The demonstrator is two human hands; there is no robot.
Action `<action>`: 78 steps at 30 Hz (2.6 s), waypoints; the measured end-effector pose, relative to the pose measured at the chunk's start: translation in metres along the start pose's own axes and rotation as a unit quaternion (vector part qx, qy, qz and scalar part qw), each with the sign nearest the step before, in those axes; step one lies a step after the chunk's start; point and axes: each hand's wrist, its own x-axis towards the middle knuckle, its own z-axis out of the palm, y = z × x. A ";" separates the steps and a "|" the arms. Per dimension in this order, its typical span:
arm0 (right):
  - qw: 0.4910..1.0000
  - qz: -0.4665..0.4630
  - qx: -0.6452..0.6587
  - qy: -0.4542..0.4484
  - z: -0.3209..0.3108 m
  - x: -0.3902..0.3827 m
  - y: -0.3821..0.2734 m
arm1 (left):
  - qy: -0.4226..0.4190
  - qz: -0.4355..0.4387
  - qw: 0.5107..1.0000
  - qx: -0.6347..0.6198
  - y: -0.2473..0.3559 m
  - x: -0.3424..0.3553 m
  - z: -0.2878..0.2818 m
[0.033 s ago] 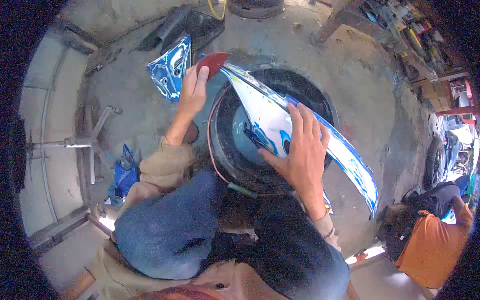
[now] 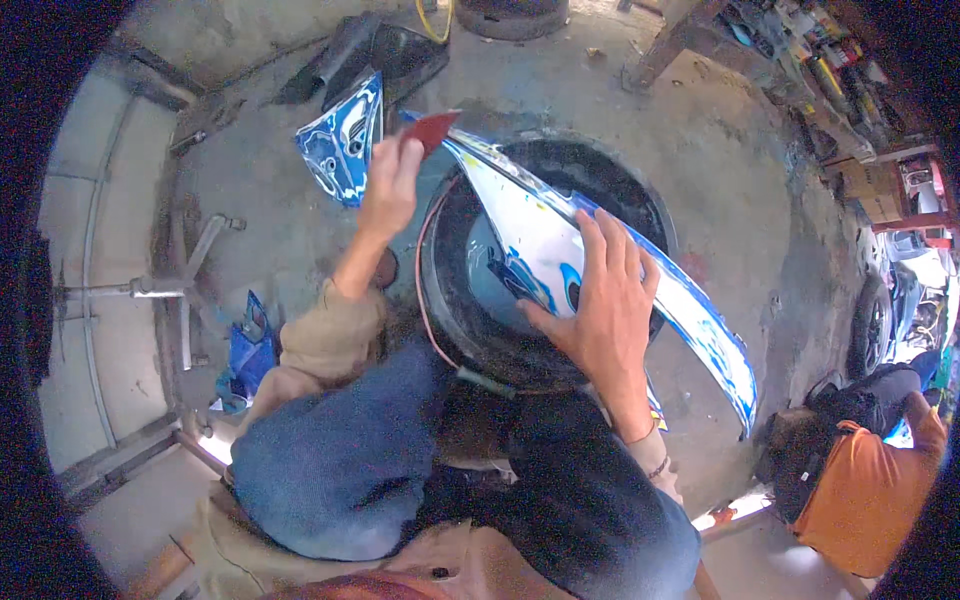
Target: The person sands a blue and white motorcycle fairing by hand using a piece of sandpaper over a bucket of water.
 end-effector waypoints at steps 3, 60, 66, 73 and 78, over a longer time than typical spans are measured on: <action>1.000 0.013 -0.005 -0.004 -0.002 -0.004 0.004 | -0.015 0.083 0.996 -0.015 0.031 -0.019 0.026; 1.000 0.025 -0.017 0.004 -0.005 -0.006 0.007 | 0.038 0.015 0.999 -0.004 -0.009 0.004 0.011; 1.000 0.008 0.001 0.002 0.003 -0.003 0.002 | -0.033 0.108 0.990 0.079 -0.004 -0.005 -0.006; 1.000 0.004 0.003 0.008 0.003 -0.002 0.004 | -0.090 0.120 0.988 0.021 0.027 -0.010 0.002; 1.000 0.004 -0.001 0.012 0.000 0.000 0.001 | -0.027 -0.010 0.999 0.040 -0.024 0.015 -0.011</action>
